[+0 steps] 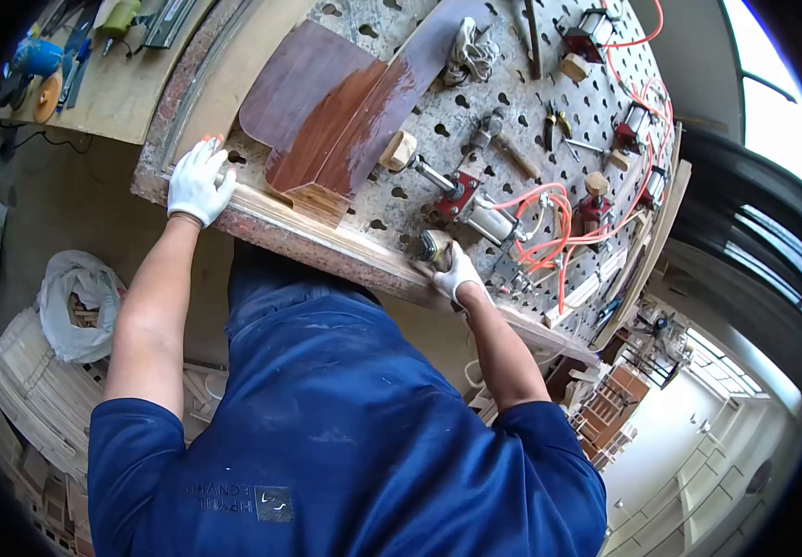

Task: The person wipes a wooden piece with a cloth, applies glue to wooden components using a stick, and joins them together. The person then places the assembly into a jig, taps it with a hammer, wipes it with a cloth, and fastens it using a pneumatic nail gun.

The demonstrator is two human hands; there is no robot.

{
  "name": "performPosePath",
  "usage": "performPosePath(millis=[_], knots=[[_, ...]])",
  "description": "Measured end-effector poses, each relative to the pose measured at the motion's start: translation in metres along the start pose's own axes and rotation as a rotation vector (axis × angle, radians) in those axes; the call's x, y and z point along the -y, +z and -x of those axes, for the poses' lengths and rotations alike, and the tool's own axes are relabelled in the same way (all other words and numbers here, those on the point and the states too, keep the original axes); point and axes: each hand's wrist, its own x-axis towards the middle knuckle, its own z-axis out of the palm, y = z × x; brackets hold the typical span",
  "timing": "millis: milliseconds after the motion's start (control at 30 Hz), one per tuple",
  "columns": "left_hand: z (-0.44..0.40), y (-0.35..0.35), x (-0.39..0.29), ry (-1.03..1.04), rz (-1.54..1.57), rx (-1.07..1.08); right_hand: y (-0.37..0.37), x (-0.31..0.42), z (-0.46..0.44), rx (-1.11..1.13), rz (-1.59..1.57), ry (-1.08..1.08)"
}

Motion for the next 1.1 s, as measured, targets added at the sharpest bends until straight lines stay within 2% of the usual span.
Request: performPosePath(millis=[67, 100, 167, 233, 267, 300, 367, 433, 600, 733, 900, 967, 1100], knots=[[-0.001, 0.002, 0.004, -0.003, -0.012, -0.019, -0.024, 0.031, 0.016, 0.006, -0.202, -0.065], [0.0, -0.001, 0.001, -0.015, -0.009, 0.0, -0.047, 0.069, 0.029, -0.019, -0.3, -0.355], [-0.002, -0.007, -0.004, -0.034, 0.007, 0.009, -0.097, 0.141, 0.041, 0.29, -0.593, 0.126], [-0.002, -0.008, -0.004, -0.028, 0.016, -0.001, -0.106, 0.167, 0.01, 0.293, -0.634, -0.007], [-0.002, -0.007, -0.002, -0.015, 0.019, -0.017, -0.099, 0.188, -0.006, 0.195, -0.875, -0.155], [-0.002, -0.007, -0.002, 0.0, 0.025, -0.03, -0.093, 0.202, -0.026, 0.109, -0.954, -0.203], [-0.003, -0.008, -0.001, -0.011, 0.043, -0.031, -0.099, 0.249, -0.046, 0.036, -0.896, -0.238], [-0.001, -0.007, -0.002, -0.019, 0.055, -0.029, -0.091, 0.267, -0.075, -0.086, -0.89, -0.231], [-0.001, -0.007, -0.001, -0.03, 0.054, -0.018, -0.082, 0.287, -0.099, -0.173, -0.855, -0.135], [-0.001, -0.006, 0.002, -0.029, 0.056, -0.011, -0.076, 0.29, -0.102, -0.195, -0.819, -0.144], [-0.002, -0.007, 0.003, -0.036, 0.05, 0.0, -0.067, 0.288, -0.084, -0.097, -0.792, -0.085], [-0.001, -0.005, 0.002, -0.039, 0.05, 0.005, -0.057, 0.288, -0.079, -0.134, -0.804, -0.118], [-0.001, -0.005, 0.003, -0.033, 0.041, -0.009, -0.044, 0.278, -0.073, -0.061, -0.795, -0.123]])
